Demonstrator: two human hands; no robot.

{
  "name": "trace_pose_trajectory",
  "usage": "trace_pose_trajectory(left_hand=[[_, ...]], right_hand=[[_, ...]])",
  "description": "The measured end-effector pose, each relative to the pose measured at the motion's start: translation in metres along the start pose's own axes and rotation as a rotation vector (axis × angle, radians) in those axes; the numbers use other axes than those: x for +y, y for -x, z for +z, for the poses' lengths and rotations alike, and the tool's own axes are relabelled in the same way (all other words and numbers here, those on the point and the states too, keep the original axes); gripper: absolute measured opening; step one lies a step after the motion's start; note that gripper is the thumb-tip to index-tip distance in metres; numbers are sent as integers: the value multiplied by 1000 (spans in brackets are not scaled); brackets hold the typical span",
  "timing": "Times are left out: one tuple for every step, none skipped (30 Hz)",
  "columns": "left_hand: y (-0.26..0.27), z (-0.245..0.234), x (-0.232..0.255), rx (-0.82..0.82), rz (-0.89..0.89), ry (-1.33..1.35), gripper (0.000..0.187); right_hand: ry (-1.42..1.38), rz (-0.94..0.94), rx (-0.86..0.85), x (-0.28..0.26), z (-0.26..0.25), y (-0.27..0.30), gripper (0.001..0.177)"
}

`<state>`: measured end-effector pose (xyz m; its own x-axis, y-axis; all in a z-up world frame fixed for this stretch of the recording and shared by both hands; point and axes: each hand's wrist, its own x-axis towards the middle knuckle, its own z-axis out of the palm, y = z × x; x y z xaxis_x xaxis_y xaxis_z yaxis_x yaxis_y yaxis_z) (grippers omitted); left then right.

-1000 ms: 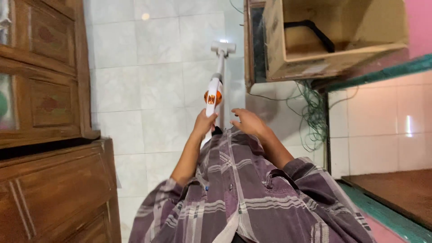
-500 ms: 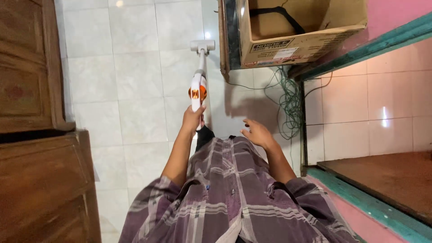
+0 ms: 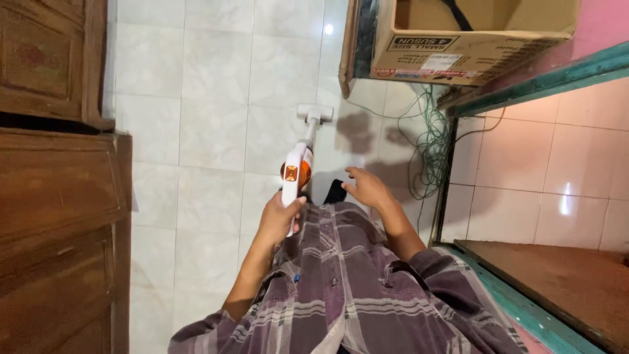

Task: The person vacuums the tiled floor using a handheld vacuum cleaner.

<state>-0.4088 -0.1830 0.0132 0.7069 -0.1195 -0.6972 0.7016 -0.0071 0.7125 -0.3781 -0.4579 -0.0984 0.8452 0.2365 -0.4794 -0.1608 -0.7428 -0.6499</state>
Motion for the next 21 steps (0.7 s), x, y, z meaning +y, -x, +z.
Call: trace_pose_trajectory(left_hand=[[-3, 3, -1, 15, 10, -37, 33], [-11, 5, -2, 26, 20, -76, 33], [-22, 8, -5, 37, 30, -115, 34], [-34, 11, -10, 40, 62, -103, 35], [-49, 14, -15, 43, 94, -90, 35], [-65, 16, -19, 45, 127, -80, 36], [-82, 17, -22, 59, 160, -86, 35], [-98, 17, -26, 72, 188, -94, 35], [-114, 14, -28, 103, 192, -164, 34], [-133, 12, -28, 135, 201, -229, 34], [-152, 9, -28, 145, 212, -226, 34], [-166, 4, -30, 161, 213, -218, 34], [-185, 1, -28, 178, 233, -241, 36], [-195, -6, -31, 201, 242, -266, 39], [-198, -12, -37, 195, 215, -260, 38], [-203, -18, -37, 192, 199, -253, 37], [-202, -25, -38, 189, 182, -246, 36], [-198, -32, -40, 181, 175, -235, 36], [-189, -40, -45, 174, 169, -224, 36], [-177, -48, -51, 166, 157, -217, 37], [-164, -56, -57, 162, 158, -226, 37]], right_hand=[[14, 24, -3, 0, 1, 7, 54], [27, 53, -2, 2, 2, 14, 54], [26, 53, 23, 6, 3, 19, 55], [24, 55, 46, 11, 5, 25, 55], [22, 57, 70, 16, 7, 32, 56], [-1, 74, 99, 21, 9, 38, 56], [-24, 91, 127, 26, 11, 44, 57], [-50, 112, 153, 29, 15, 53, 57], [-83, 149, 156, 29, 20, 63, 58], [-111, 182, 161, 29, 22, 71, 59], [-139, 216, 167, 26, 25, 75, 59], [-160, 204, 162, 22, 29, 79, 60], [-180, 192, 157, 15, 33, 83, 60], [-204, 182, 140, 7, 41, 90, 60], [-190, 200, 127, -3, 49, 98, 60], [-173, 209, 120, -15, 52, 99, 59], [-156, 218, 114, -28, 56, 102, 59], [-147, 222, 117, -42, 58, 102, 58], [-138, 226, 119, -56, 62, 104, 58], [-133, 233, 119, -67, 67, 105, 57], [-129, 219, 116, -76, 69, 104, 58]])
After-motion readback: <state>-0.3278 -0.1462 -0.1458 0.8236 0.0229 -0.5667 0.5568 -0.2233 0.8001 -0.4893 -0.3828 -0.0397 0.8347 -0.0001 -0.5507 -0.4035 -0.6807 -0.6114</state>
